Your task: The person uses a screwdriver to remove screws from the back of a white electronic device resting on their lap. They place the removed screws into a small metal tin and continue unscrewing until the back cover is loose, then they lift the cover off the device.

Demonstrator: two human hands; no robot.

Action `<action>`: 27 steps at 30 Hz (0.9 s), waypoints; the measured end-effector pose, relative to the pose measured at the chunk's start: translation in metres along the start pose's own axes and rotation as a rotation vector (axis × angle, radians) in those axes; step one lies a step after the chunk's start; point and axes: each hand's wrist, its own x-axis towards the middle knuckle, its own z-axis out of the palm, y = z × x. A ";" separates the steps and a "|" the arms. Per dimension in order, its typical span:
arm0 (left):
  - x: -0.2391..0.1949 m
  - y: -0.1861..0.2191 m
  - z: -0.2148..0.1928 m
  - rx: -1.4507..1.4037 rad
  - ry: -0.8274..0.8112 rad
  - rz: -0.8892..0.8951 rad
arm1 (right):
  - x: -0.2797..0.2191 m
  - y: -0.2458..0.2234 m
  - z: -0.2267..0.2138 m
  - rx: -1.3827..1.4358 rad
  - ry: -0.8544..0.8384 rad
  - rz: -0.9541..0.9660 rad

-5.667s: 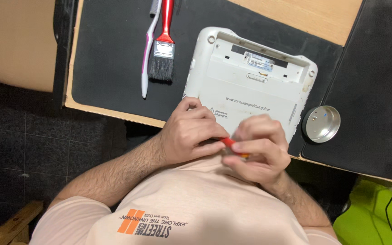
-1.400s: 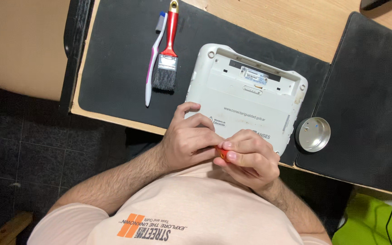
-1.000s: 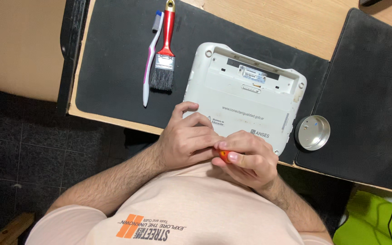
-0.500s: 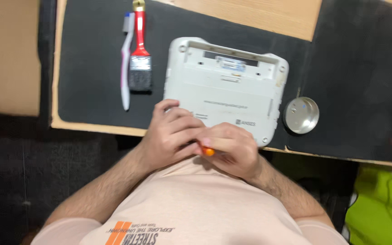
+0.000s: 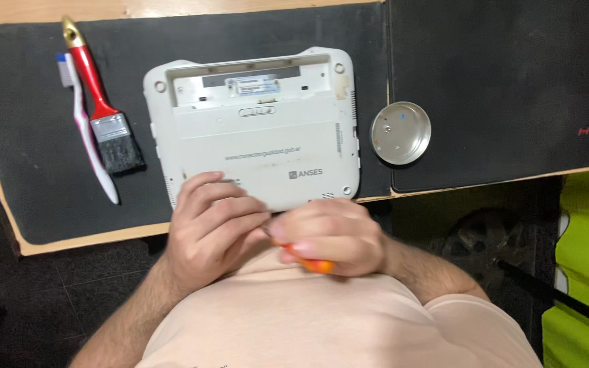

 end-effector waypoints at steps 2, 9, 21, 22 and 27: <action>0.015 0.007 0.011 0.000 -0.031 -0.001 | -0.006 -0.009 -0.030 -0.153 0.079 0.055; 0.037 0.000 0.019 0.178 -0.275 0.097 | -0.046 -0.005 -0.151 -0.682 0.497 0.263; 0.031 0.001 0.023 0.277 -0.357 -0.038 | -0.036 0.020 -0.161 -0.653 0.398 0.316; 0.032 0.001 0.023 0.275 -0.359 -0.038 | -0.037 0.020 -0.161 -0.654 0.400 0.318; 0.034 0.002 0.024 0.285 -0.352 -0.039 | -0.036 0.020 -0.157 -0.688 0.359 0.343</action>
